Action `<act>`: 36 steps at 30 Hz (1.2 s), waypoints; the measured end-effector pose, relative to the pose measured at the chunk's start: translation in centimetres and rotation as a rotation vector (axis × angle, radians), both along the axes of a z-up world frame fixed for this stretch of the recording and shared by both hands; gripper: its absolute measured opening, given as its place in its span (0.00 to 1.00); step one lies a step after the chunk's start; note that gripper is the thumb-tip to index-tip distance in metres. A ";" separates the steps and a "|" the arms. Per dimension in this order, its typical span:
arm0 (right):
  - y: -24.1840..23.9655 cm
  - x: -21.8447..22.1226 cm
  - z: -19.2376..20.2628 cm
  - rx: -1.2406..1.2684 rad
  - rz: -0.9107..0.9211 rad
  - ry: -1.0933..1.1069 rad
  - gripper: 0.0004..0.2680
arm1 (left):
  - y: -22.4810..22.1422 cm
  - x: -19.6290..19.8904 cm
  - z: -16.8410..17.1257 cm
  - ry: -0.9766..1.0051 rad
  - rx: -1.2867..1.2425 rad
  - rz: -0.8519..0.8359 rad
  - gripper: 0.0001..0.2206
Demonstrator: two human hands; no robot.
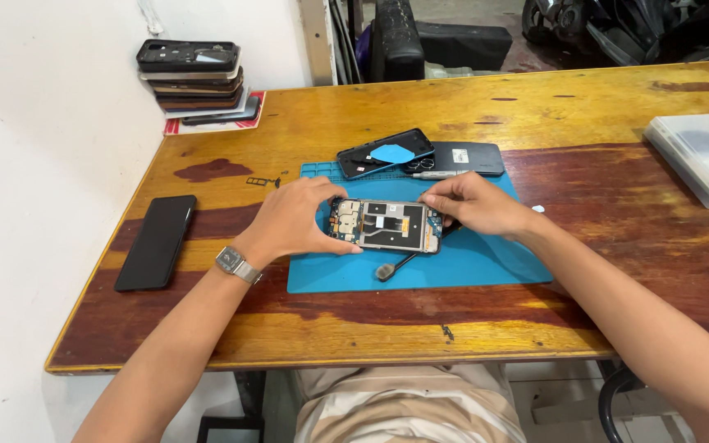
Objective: The person disassembles a smartphone on a blue mat, removes the back cover, and uses a red plastic tool to pry out the battery. They then use a brush to clean the battery and the interior of the phone.
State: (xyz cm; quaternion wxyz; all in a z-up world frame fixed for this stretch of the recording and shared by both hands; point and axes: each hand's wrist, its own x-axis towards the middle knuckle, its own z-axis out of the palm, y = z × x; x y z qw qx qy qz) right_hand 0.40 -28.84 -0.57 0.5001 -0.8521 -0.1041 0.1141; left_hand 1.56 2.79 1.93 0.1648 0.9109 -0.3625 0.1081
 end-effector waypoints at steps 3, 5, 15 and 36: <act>-0.4 0.0 0.5 -0.025 0.020 0.000 0.12 | 0.0 0.2 -0.3 0.021 -0.010 -0.012 0.38; -1.1 0.0 1.1 -0.160 -0.003 -0.004 0.12 | 0.0 0.3 -0.5 0.051 -0.009 -0.006 0.38; -3.6 -0.9 3.4 -0.634 0.279 -0.071 0.12 | 0.1 0.4 -0.7 0.061 0.068 0.012 0.38; -2.6 -2.0 4.8 -0.979 -0.138 -0.230 0.16 | -1.0 -1.0 -0.5 0.182 0.132 0.093 0.40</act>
